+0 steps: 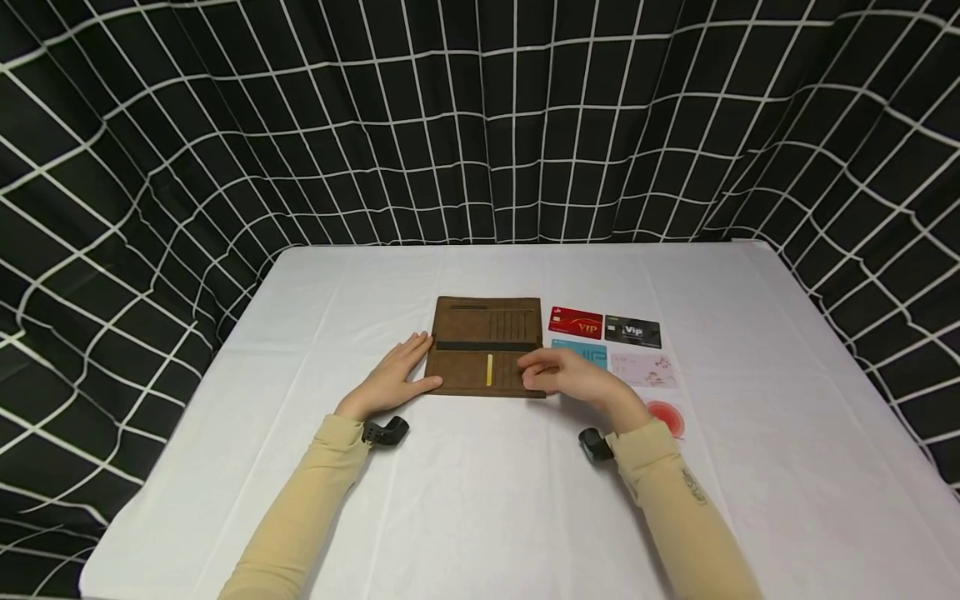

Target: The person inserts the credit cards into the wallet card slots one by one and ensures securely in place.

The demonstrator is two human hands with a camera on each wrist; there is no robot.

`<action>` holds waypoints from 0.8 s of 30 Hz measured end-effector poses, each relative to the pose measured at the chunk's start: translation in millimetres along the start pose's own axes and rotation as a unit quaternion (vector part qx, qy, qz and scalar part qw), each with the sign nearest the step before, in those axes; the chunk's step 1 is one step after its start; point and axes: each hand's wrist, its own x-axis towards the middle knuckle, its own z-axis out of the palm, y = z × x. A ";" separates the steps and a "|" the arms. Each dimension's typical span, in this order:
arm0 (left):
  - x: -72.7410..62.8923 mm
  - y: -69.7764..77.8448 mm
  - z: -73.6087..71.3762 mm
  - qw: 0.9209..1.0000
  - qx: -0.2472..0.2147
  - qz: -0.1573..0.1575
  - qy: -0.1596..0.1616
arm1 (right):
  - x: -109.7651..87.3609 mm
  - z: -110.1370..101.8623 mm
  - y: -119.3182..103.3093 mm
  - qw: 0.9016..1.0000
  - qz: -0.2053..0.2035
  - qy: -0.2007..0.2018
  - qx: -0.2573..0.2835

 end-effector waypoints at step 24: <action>-0.1 -2.4 0.9 1.000 0.001 0.007 0.002 | -92.9 -46.8 35.6 0.990 0.035 0.121 -0.056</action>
